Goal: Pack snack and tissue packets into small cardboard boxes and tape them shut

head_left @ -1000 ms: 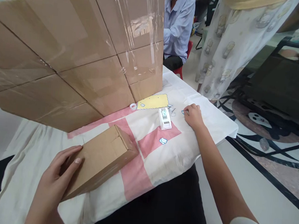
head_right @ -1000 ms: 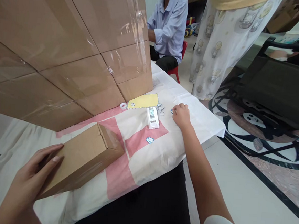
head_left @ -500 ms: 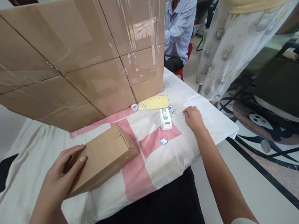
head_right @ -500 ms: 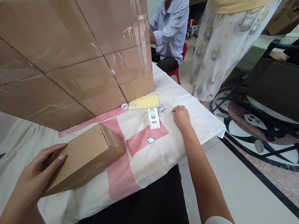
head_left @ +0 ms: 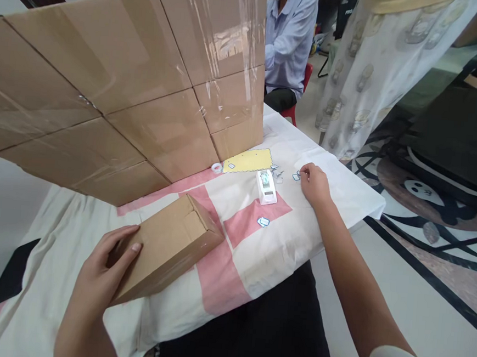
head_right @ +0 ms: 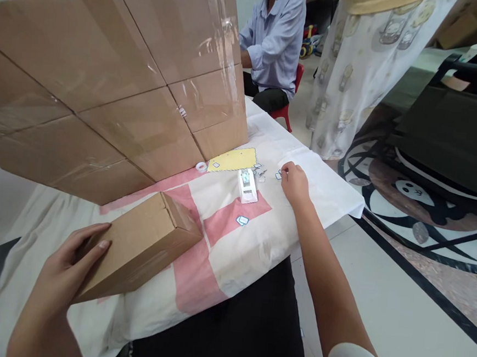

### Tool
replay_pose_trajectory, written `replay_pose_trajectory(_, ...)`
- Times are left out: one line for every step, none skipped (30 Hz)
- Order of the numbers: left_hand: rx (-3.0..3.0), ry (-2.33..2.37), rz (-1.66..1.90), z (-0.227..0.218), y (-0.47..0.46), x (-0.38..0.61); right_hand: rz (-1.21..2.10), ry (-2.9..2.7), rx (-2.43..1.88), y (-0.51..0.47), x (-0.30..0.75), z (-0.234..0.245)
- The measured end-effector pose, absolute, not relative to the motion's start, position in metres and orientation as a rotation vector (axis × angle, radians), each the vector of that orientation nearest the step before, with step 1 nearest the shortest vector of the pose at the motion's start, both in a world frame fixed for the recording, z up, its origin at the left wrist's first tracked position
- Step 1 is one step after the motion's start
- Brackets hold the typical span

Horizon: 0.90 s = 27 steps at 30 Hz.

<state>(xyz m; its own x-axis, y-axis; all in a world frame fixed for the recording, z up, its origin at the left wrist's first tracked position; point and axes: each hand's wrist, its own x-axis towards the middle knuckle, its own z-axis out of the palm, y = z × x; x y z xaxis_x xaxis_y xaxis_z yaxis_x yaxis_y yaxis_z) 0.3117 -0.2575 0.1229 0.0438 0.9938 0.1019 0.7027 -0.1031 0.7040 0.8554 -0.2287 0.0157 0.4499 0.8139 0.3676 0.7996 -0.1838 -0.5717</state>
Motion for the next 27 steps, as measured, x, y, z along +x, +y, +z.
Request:
replay_pose_trajectory(1.862, 1.692, 0.809, 0.123, -0.257, 0.312, 0.055, -1.326, -1.93, -0.229, 0.854, 0.018)
replay_pose_trajectory(1.869, 1.68, 0.803, 0.124, -0.256, 0.311, 0.091, -1.301, -1.876, -0.23, 0.852, 0.021)
replay_pose_trajectory(1.879, 1.667, 0.795, 0.124, -0.255, 0.311, 0.127, -1.273, -1.821, -0.232, 0.848, 0.025)
replay_pose_trajectory(1.891, 1.656, 0.789, 0.125, -0.254, 0.31, 0.16, -1.245, -1.763, -0.234, 0.841, 0.03)
replay_pose_trajectory(1.903, 1.644, 0.785, 0.126, -0.252, 0.309, 0.196, -1.213, -1.695, -0.237, 0.831, 0.035)
replay_pose_trajectory(1.916, 1.63, 0.778, 0.126, -0.251, 0.307, 0.249, -1.18, -1.615, -0.24, 0.819, 0.041)
replay_pose_trajectory(1.929, 1.614, 0.772, 0.127, -0.249, 0.306, 0.332, -1.142, -1.523, -0.245, 0.803, 0.046)
replay_pose_trajectory(1.941, 1.596, 0.762, 0.128, -0.246, 0.304, 0.441, -1.103, -1.425, -0.249, 0.786, 0.052)
replay_pose_trajectory(1.954, 1.576, 0.75, 0.128, -0.244, 0.302, 0.58, -1.063, -1.325, -0.254, 0.766, 0.057)
replay_pose_trajectory(1.969, 1.554, 0.736, 0.129, -0.241, 0.3, 0.723, -1.022, -1.231, -0.259, 0.744, 0.062)
replay_pose_trajectory(1.986, 1.533, 0.721, 0.129, -0.238, 0.299, 0.861, -0.999, -1.153, -0.263, 0.723, 0.065)
replay_pose_trajectory(2.003, 1.512, 0.709, 0.129, -0.234, 0.297, 0.977, -0.991, -1.082, -0.267, 0.702, 0.067)
replay_pose_trajectory(2.017, 1.491, 0.702, 0.13, -0.231, 0.296, 1.072, -0.998, -1.014, -0.268, 0.682, 0.068)
replay_pose_trajectory(2.027, 1.474, 0.696, 0.13, -0.228, 0.295, 1.144, -1.022, -0.948, -0.269, 0.664, 0.068)
replay_pose_trajectory(2.035, 1.46, 0.691, 0.13, -0.226, 0.294, 1.192, -1.049, -0.888, -0.269, 0.65, 0.067)
replay_pose_trajectory(2.04, 1.447, 0.688, 0.13, -0.223, 0.293, 1.221, -1.076, -0.845, -0.268, 0.638, 0.064)
replay_pose_trajectory(2.044, 1.434, 0.683, 0.13, -0.221, 0.292, 1.238, -1.104, -0.824, -0.268, 0.629, 0.062)
replay_pose_trajectory(2.048, 1.422, 0.677, 0.13, -0.219, 0.291, 1.249, -1.127, -0.823, -0.267, 0.623, 0.058)
replay_pose_trajectory(2.053, 1.41, 0.672, 0.13, -0.218, 0.291, 1.261, -1.144, -0.836, -0.267, 0.619, 0.055)
replay_pose_trajectory(2.058, 1.399, 0.669, 0.13, -0.217, 0.291, 1.274, -1.157, -0.854, -0.268, 0.618, 0.052)
replay_pose_trajectory(2.063, 1.388, 0.668, 0.131, -0.217, 0.291, 1.287, -1.168, -0.866, -0.269, 0.617, 0.049)
replay_pose_trajectory(2.067, 1.378, 0.668, 0.131, -0.216, 0.29, 1.3, -1.177, -0.866, -0.27, 0.617, 0.048)
replay_pose_trajectory(2.069, 1.37, 0.671, 0.131, -0.216, 0.291, 1.31, -1.186, -0.86, -0.271, 0.617, 0.047)
replay_pose_trajectory(2.071, 1.364, 0.676, 0.131, -0.216, 0.291, 1.318, -1.195, -0.854, -0.273, 0.617, 0.046)
replay_pose_trajectory(2.071, 1.358, 0.68, 0.131, -0.216, 0.291, 1.324, -1.206, -0.853, -0.274, 0.617, 0.046)
replay_pose_trajectory(2.07, 1.35, 0.685, 0.131, -0.216, 0.29, 1.327, -1.213, -0.858, -0.274, 0.616, 0.047)
replay_pose_trajectory(2.069, 1.341, 0.689, 0.131, -0.217, 0.29, 1.33, -1.215, -0.867, -0.275, 0.615, 0.048)
